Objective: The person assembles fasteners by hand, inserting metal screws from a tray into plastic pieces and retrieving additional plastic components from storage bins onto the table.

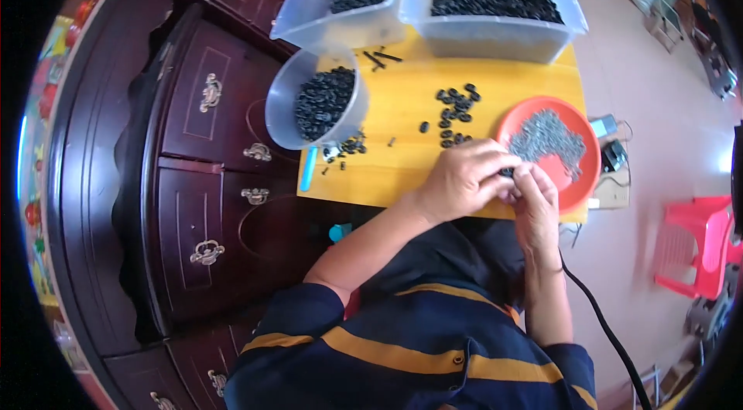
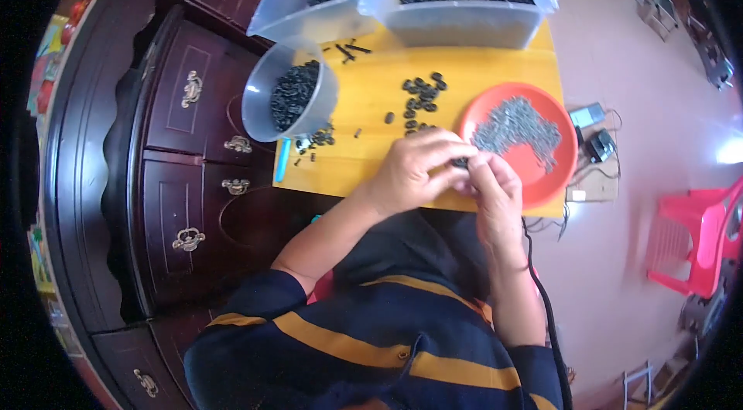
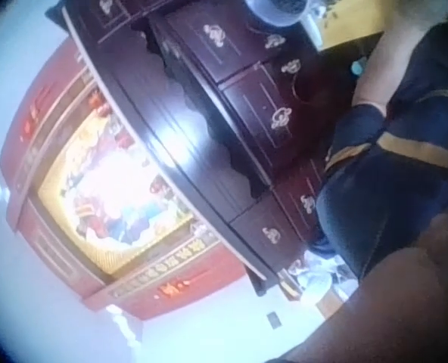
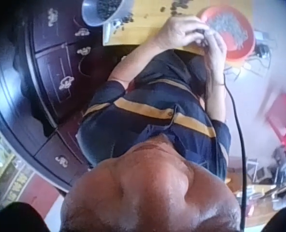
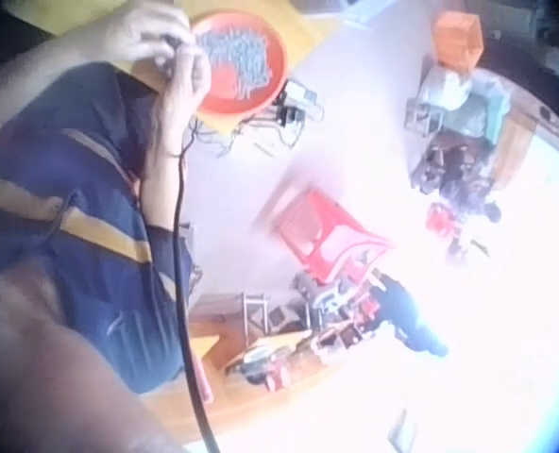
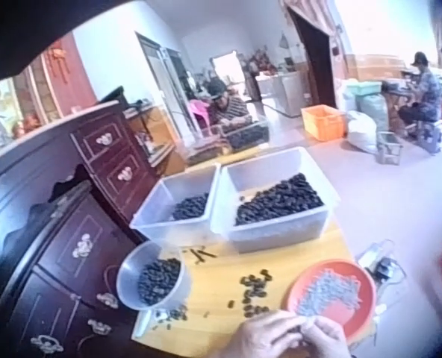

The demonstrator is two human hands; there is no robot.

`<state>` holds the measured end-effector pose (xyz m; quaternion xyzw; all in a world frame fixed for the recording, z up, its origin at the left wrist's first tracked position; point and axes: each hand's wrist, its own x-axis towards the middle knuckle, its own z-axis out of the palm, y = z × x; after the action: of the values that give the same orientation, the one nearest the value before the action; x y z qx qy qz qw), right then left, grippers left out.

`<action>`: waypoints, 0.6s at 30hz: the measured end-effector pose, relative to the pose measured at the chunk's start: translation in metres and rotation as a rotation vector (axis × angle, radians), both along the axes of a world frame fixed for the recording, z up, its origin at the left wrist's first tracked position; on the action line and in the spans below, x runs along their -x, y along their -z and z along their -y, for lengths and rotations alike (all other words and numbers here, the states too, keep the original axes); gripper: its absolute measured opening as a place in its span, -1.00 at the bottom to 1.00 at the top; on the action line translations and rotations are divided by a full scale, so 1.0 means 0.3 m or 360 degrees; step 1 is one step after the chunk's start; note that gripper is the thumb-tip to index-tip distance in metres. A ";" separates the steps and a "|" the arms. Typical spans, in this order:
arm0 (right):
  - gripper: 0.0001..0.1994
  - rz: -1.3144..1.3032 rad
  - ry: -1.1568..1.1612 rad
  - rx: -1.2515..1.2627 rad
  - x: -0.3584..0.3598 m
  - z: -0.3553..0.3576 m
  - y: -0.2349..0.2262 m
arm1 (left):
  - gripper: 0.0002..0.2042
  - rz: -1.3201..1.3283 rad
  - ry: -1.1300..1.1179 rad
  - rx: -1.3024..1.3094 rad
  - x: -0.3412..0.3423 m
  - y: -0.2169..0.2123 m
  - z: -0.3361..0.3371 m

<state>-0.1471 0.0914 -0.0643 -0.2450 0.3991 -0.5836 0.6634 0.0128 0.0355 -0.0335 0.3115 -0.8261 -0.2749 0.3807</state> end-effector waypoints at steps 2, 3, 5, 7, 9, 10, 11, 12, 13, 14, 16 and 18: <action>-0.80 -0.0075 -0.0045 0.0011 -0.010 -0.006 -0.002 | -0.68 0.0075 -0.0007 -0.0045 -0.019 -0.025 -0.022; -0.80 -0.0066 -0.0059 0.0033 -0.010 -0.010 0.005 | -0.68 0.0096 0.0006 -0.0037 -0.026 -0.042 -0.031; -0.80 -0.0075 -0.0139 0.0085 -0.012 -0.016 0.024 | -0.73 0.0126 -0.0010 -0.0052 -0.042 -0.061 -0.046; -0.83 -0.0171 -0.0208 0.0084 -0.025 -0.017 0.000 | -0.76 0.0151 -0.0015 -0.0057 -0.068 -0.071 -0.032; -0.84 -0.0208 -0.0326 0.0070 -0.032 -0.021 -0.021 | -0.83 0.0303 0.0048 -0.0263 -0.120 -0.092 -0.007; -0.86 -0.0210 -0.0421 0.0084 -0.032 -0.022 -0.020 | -0.87 0.0428 0.0011 -0.0201 -0.159 -0.101 0.024; -0.85 -0.0248 -0.0475 0.0098 -0.034 -0.022 -0.019 | -0.86 0.0570 -0.0055 -0.0139 -0.201 -0.103 0.072; -0.85 -0.0284 -0.0536 0.0109 -0.039 -0.024 -0.023 | -0.87 0.0650 -0.0186 -0.0273 -0.250 -0.118 0.124; -0.85 -0.0287 -0.0521 0.0098 -0.039 -0.026 -0.023 | -0.88 0.0662 -0.0306 -0.0381 -0.289 -0.171 0.180; -0.87 -0.0260 -0.0592 0.0123 -0.041 -0.024 -0.026 | -0.83 0.0631 -0.0458 -0.0261 -0.336 -0.197 0.242; -0.90 -0.0232 -0.0651 0.0133 -0.045 -0.021 -0.021 | -0.71 -0.0056 -0.0618 -0.0543 -0.425 -0.247 0.379; -0.90 -0.0185 -0.0662 0.0185 -0.047 -0.014 -0.009 | -0.59 -0.0487 -0.0646 -0.0399 -0.445 -0.287 0.435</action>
<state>-0.1331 0.0957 -0.0616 -0.3931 0.3433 -0.4411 0.7301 0.1461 -0.0949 0.0526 0.4701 -0.6392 -0.3371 0.5067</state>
